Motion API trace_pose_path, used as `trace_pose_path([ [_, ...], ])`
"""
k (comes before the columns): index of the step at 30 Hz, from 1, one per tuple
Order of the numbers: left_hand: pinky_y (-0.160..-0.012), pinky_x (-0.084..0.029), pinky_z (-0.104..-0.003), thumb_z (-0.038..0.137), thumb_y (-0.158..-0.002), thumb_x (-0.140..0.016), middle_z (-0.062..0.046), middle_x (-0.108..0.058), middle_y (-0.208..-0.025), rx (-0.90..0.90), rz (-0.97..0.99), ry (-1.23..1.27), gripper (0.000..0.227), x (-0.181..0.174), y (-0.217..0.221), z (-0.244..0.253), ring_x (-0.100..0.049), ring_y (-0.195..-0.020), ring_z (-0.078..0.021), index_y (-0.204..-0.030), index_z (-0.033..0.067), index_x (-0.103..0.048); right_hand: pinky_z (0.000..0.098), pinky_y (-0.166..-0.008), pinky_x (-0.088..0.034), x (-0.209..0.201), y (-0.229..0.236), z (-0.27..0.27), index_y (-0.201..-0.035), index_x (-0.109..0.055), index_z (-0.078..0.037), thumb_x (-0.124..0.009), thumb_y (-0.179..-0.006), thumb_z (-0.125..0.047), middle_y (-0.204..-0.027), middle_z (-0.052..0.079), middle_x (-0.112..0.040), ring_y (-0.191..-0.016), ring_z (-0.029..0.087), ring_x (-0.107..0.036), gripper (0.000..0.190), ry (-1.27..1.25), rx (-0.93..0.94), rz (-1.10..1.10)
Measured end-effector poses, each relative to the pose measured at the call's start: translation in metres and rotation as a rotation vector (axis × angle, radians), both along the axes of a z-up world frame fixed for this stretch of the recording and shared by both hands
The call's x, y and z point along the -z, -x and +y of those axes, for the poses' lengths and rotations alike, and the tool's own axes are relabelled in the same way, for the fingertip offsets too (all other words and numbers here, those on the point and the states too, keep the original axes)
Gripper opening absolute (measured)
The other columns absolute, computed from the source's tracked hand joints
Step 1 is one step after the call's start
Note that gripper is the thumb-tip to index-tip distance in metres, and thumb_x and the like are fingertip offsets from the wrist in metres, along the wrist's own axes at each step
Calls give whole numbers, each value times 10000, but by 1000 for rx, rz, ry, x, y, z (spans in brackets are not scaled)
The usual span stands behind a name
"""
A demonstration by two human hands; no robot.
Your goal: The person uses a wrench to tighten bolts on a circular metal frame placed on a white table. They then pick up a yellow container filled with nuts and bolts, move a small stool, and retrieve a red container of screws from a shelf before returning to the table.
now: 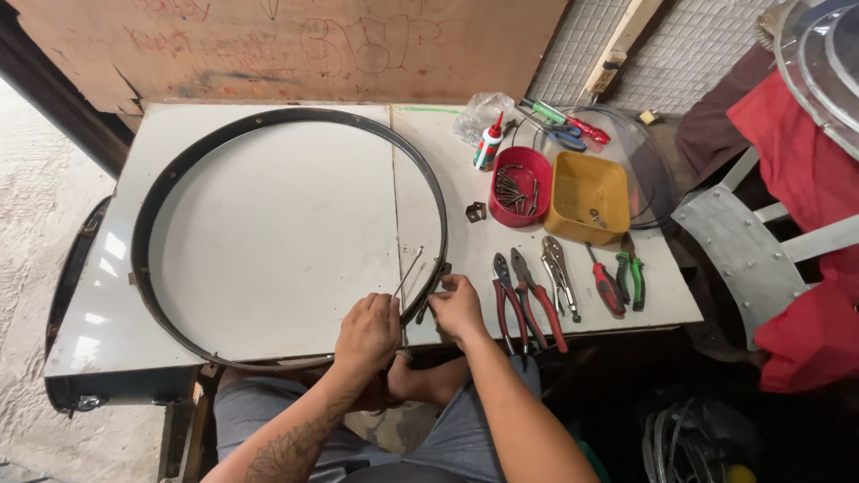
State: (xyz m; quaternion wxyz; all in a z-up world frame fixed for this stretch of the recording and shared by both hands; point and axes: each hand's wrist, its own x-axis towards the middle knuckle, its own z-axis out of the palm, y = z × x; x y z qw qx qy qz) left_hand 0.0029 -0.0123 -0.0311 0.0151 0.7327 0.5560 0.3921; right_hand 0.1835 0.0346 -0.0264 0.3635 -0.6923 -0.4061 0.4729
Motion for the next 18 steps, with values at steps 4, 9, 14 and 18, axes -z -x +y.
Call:
trace_pose_path([
  [4, -602, -557, -404, 239, -1045, -508, -92, -589, -690, 11, 9, 25, 282, -3, 0, -2, -686, -667, -335, -888, 61, -661, 310, -376, -531, -27, 9, -7, -1359, -495, 25, -716, -824, -22, -870, 200, -724, -473, 198, -630, 580, 15, 46, 121],
  [9, -597, -560, -374, 245, -1050, -498, -55, -559, -696, -2, 46, -4, 261, 9, 0, -1, -678, -653, -297, -917, 79, -648, 312, -372, -603, 7, 0, 16, -1260, -586, -24, -699, -745, -96, -834, 130, -742, -506, 205, -701, 532, -6, 47, -170],
  [14, -609, -557, -371, 224, -1051, -506, -66, -557, -705, 26, 74, -46, 252, 0, 2, -3, -679, -665, -303, -914, 72, -652, 443, -835, -624, -22, 11, -4, -1276, -620, -105, -721, -786, -265, -954, 103, -765, -971, 304, -755, 525, 0, -8, -313],
  [18, -637, -572, -394, 291, -1085, -458, -69, -588, -759, -34, 2, 109, 321, 9, 1, -3, -697, -720, -308, -1002, 57, -661, 466, -904, -605, -35, 14, -13, -1285, -596, -122, -688, -812, -240, -968, 97, -768, -1069, 329, -728, 496, -6, -41, -368],
])
